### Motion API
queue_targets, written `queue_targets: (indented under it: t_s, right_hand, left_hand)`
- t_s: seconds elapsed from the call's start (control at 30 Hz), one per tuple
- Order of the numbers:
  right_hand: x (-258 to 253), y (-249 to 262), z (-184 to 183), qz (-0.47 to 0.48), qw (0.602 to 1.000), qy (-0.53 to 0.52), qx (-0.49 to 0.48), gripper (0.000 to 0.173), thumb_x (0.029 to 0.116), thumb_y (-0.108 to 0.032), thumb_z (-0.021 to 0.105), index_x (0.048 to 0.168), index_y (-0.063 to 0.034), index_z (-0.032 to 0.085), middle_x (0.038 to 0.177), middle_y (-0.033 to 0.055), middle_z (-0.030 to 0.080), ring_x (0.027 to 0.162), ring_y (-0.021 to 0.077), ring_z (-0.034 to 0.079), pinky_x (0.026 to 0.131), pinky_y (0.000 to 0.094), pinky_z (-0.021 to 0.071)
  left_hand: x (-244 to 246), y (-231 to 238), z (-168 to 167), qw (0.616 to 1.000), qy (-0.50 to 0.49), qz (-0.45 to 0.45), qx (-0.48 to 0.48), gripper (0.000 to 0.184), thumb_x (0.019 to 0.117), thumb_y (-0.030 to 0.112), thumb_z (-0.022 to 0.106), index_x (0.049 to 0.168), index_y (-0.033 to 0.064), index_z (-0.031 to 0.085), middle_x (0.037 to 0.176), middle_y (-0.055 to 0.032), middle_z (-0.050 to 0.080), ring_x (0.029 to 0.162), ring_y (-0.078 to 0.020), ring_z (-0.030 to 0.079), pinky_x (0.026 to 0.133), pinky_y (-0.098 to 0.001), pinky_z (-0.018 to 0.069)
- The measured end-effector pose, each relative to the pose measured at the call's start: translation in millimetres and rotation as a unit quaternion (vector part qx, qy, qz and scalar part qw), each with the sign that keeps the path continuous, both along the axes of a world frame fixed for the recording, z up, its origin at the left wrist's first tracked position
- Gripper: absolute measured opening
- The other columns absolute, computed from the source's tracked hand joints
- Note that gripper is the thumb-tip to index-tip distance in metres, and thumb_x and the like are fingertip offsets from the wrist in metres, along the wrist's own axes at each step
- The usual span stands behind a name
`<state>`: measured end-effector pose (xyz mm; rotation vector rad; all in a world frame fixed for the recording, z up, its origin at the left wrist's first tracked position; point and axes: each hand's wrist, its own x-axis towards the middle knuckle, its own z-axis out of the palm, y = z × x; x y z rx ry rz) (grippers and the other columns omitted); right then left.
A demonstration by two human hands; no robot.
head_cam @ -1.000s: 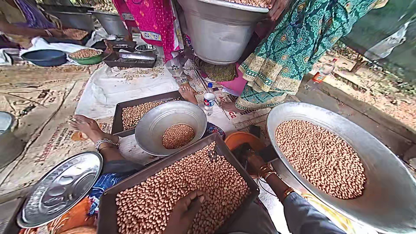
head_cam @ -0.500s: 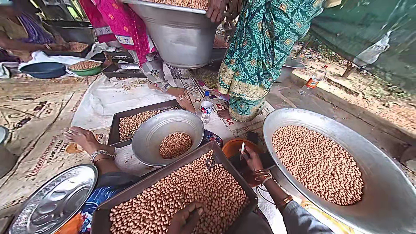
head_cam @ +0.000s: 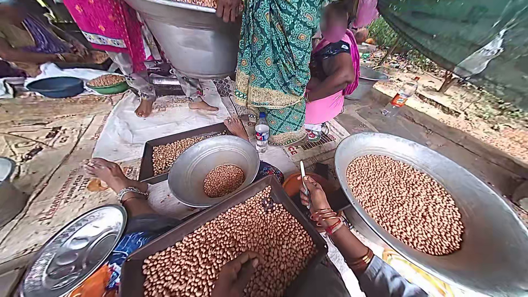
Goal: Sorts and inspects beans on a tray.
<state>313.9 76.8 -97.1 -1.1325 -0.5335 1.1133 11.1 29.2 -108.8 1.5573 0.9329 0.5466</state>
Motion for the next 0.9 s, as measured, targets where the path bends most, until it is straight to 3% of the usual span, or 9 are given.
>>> queue_targets:
  t_s: [0.5,0.63,0.7,0.77,0.83,0.9]
  right_hand:
    - [-9.1,12.2,-21.5,0.023,0.998,0.001,-0.052,0.028,0.1132,-0.019,0.034,0.113,-0.0043,0.058,0.061,-0.0050,0.046,0.041,0.0020,0.037,0.038,0.0161,0.0325]
    - [-1.5,41.8,-10.0,-0.023,0.989,0.103,-0.102,0.024,0.1113,-0.018,0.039,0.117,-0.0039,0.058,0.065,-0.0019,0.048,0.044,0.0051,0.042,0.041,0.0185,0.0368]
    - [10.6,68.9,-6.0,-0.083,0.971,0.178,-0.135,0.023,0.1089,-0.017,0.043,0.120,-0.0034,0.057,0.074,0.0036,0.055,0.051,0.0089,0.051,0.047,0.0217,0.0455]
    - [26.8,96.8,-5.3,-0.117,0.955,0.231,-0.144,0.023,0.1089,-0.022,0.044,0.126,-0.0070,0.048,0.092,0.0092,0.057,0.067,0.0155,0.059,0.062,0.0290,0.0532]
    - [41.5,126.2,-9.8,-0.144,0.946,0.256,-0.136,0.029,0.1083,-0.027,0.047,0.131,-0.0089,0.042,0.102,0.0128,0.055,0.078,0.0212,0.059,0.071,0.0356,0.0542]
    - [52.6,153.3,-19.8,-0.168,0.943,0.257,-0.129,0.032,0.1075,-0.028,0.047,0.134,-0.0096,0.041,0.106,0.0136,0.053,0.081,0.0229,0.059,0.072,0.0375,0.0539]
  left_hand:
    - [-2.5,1.1,-3.7,1.000,0.001,-0.008,0.006,0.022,0.1016,0.006,0.052,0.111,0.0025,0.072,0.091,0.0032,0.071,0.077,0.0021,0.061,0.072,-0.0190,0.0510]
    - [-1.9,0.5,-2.8,1.000,0.008,-0.008,0.006,0.022,0.1019,0.007,0.053,0.112,0.0032,0.072,0.092,0.0029,0.072,0.078,0.0016,0.062,0.072,-0.0196,0.0518]
    - [-1.5,-0.2,-3.1,1.000,0.013,-0.004,-0.001,0.021,0.1025,0.007,0.054,0.113,0.0034,0.072,0.092,0.0028,0.071,0.077,0.0015,0.062,0.072,-0.0196,0.0517]
    - [-1.1,-0.3,-4.5,1.000,0.017,0.002,-0.008,0.021,0.1022,0.008,0.055,0.113,0.0031,0.072,0.090,0.0024,0.071,0.075,0.0011,0.061,0.070,-0.0198,0.0514]
    - [-0.5,0.3,-5.0,1.000,0.022,0.001,-0.012,0.021,0.1019,0.007,0.055,0.113,0.0021,0.072,0.091,0.0012,0.072,0.075,0.0003,0.061,0.070,-0.0209,0.0516]
    - [-0.5,0.6,-4.8,0.999,0.034,-0.002,-0.016,0.021,0.1025,0.009,0.056,0.115,0.0018,0.071,0.092,-0.0004,0.072,0.076,-0.0015,0.062,0.072,-0.0236,0.0524]
